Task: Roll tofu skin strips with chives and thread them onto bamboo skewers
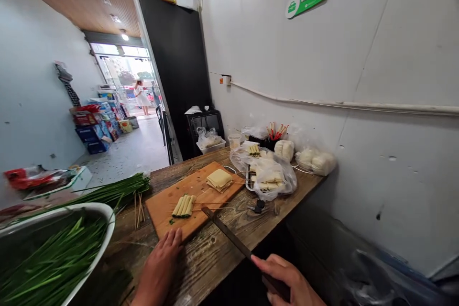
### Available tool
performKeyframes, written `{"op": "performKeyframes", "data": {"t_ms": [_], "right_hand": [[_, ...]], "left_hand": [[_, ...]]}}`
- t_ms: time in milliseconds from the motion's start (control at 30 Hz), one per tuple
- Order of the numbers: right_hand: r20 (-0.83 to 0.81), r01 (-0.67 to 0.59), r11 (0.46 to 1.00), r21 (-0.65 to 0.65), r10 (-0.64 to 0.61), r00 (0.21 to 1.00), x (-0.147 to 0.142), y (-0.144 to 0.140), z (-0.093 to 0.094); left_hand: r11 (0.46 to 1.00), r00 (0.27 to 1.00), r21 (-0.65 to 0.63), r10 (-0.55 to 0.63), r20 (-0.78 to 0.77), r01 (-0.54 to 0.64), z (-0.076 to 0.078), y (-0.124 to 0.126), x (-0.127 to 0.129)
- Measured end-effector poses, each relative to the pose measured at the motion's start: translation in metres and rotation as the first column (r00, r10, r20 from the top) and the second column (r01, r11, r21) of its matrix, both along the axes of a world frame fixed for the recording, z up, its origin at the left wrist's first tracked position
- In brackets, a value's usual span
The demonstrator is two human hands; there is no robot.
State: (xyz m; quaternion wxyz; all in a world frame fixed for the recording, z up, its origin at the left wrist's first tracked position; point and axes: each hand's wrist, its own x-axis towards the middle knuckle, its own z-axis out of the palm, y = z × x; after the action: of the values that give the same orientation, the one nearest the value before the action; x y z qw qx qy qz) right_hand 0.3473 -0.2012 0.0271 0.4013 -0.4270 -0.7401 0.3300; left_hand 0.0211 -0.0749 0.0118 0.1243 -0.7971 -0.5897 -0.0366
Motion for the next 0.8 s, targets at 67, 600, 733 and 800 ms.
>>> {"op": "performKeyframes", "data": {"t_ms": [67,600,733,800], "right_hand": [[-0.014,0.007,1.0,0.013,-0.007,1.0,-0.003,-0.001,0.007],[0.162,0.107,0.985,0.135,-0.129,0.978,-0.015,0.083,0.06],[0.365,0.12,0.962,0.244,-0.206,0.908,-0.054,0.188,0.077],[0.454,0.103,0.961,0.255,-0.213,0.865,-0.078,0.241,0.077]], "left_hand": [[1.0,1.0,-0.024,0.02,-0.019,-0.02,0.004,-0.003,-0.001],[0.98,0.974,-0.157,0.151,0.169,-0.124,0.012,-0.065,-0.042],[0.987,0.972,-0.109,0.135,0.192,-0.115,0.004,-0.073,-0.05],[0.991,0.977,-0.089,0.119,0.176,-0.104,-0.004,-0.074,-0.055]]}}
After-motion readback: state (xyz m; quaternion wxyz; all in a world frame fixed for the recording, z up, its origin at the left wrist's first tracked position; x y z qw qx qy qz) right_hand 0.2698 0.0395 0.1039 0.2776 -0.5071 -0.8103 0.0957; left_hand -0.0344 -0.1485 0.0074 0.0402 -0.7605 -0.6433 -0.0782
